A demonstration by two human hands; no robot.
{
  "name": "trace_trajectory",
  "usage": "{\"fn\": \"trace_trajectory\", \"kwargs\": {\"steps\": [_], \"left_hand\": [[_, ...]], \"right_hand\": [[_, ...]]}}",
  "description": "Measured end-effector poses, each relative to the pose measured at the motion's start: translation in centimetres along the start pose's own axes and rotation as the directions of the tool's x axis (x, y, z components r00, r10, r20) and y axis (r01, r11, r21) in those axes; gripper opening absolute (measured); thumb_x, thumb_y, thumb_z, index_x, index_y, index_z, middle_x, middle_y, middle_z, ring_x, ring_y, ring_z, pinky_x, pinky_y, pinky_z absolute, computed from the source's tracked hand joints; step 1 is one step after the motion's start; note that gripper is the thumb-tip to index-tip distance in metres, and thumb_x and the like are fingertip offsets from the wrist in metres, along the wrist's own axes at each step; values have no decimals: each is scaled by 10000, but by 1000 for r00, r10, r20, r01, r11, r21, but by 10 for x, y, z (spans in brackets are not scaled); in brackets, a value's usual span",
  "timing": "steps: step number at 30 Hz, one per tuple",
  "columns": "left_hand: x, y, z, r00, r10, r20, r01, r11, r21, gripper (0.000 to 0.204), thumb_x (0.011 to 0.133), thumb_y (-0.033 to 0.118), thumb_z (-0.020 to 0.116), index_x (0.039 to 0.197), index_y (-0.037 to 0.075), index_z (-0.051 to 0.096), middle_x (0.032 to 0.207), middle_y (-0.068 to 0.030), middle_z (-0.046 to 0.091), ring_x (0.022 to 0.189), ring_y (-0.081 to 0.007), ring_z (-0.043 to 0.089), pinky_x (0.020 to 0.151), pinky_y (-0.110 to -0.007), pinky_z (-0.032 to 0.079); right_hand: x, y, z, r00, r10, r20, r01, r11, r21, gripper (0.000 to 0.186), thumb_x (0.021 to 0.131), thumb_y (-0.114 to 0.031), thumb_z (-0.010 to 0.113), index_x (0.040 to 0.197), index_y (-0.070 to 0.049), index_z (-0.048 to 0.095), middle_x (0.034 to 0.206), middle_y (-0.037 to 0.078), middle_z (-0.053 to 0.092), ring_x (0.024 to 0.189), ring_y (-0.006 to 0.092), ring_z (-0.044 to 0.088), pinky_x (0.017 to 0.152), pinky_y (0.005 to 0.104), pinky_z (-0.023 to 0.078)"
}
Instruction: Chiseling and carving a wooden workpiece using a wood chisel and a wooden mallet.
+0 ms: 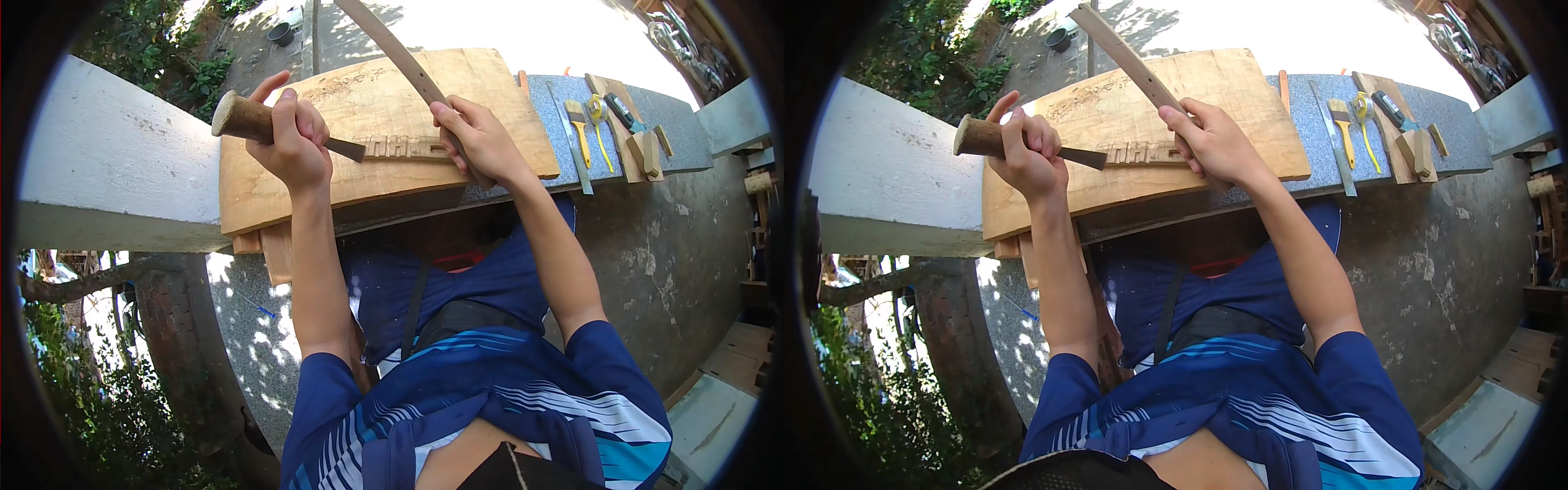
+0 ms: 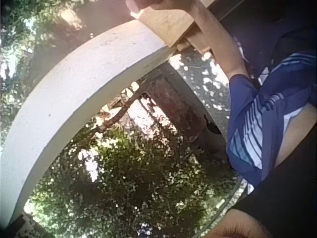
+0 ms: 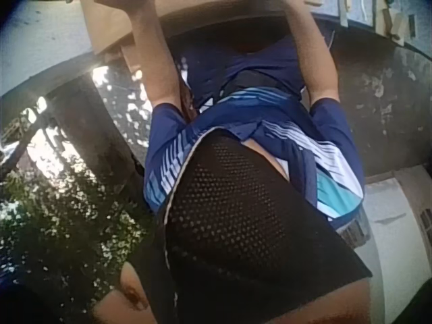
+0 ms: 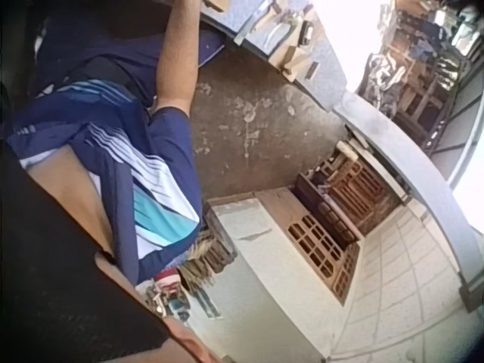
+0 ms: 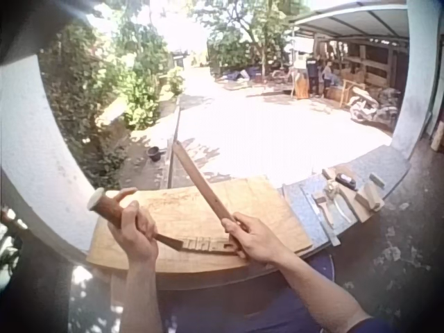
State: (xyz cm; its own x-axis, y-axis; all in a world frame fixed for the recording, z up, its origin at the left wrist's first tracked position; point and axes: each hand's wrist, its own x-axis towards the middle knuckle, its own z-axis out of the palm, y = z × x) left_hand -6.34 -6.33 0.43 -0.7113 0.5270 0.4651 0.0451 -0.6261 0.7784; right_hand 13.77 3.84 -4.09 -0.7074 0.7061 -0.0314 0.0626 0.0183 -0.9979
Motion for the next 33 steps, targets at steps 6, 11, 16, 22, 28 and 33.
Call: {"fn": "trace_trajectory", "kwargs": {"steps": [6, 11, 16, 22, 28, 33], "left_hand": [[-2, -2, -7, 997, -54, -47, 52, 998, -42, 222, 971, 92, 542, 1166, 6, 603, 561, 39, 340, 427, -53, 295, 388, -239, 219], [-6, 1, -2, 997, -66, -47, 62, 993, -99, 202, 964, 47, 563, 1143, -42, 593, 564, 28, 387, 405, -44, 317, 378, -233, 250], [-1, -7, 2, 998, -66, -19, 64, 996, -69, 192, 966, 62, 592, 1131, -36, 595, 573, 22, 418, 411, -43, 333, 382, -231, 252], [11, -2, 0, 992, -116, -37, 115, 993, -37, 213, 962, 106, 588, 1154, 14, 592, 585, 36, 355, 433, -53, 314, 398, -240, 232], [2, -6, -5, 994, -45, -96, 40, 998, -49, 167, 972, 123, 553, 1102, 28, 599, 592, 34, 325, 449, -57, 273, 404, -238, 228], [-1, -3, -7, 994, -43, -100, 38, 998, -54, 163, 971, 110, 544, 1102, 31, 601, 594, 32, 334, 462, -57, 297, 405, -235, 236]], "right_hand": [[-5, 2, 1, 1000, 12, 29, -13, 999, 34, 361, 1088, -381, 516, 943, -51, 526, 623, 10, 511, 443, 84, 463, 419, 254, 386], [-13, 4, 0, 999, 15, 42, -17, 998, 56, 385, 1065, -417, 561, 936, -55, 541, 641, 4, 517, 457, 83, 485, 425, 265, 395], [-11, 5, 1, 999, 30, 40, -32, 998, 48, 396, 1065, -426, 557, 937, -52, 540, 644, 7, 519, 458, 85, 486, 430, 265, 398], [0, 1, 0, 999, 19, 30, -19, 1000, 10, 391, 1083, -421, 514, 938, -58, 534, 628, -6, 492, 458, 76, 458, 447, 244, 375], [-2, 1, -3, 999, 43, 27, -43, 999, 7, 460, 1042, -478, 581, 969, -24, 578, 657, 0, 525, 482, 76, 489, 471, 256, 419], [-4, 4, -2, 998, 43, 41, -44, 999, 18, 454, 1042, -475, 584, 980, -25, 587, 650, -8, 521, 478, 70, 487, 463, 256, 418]]}}
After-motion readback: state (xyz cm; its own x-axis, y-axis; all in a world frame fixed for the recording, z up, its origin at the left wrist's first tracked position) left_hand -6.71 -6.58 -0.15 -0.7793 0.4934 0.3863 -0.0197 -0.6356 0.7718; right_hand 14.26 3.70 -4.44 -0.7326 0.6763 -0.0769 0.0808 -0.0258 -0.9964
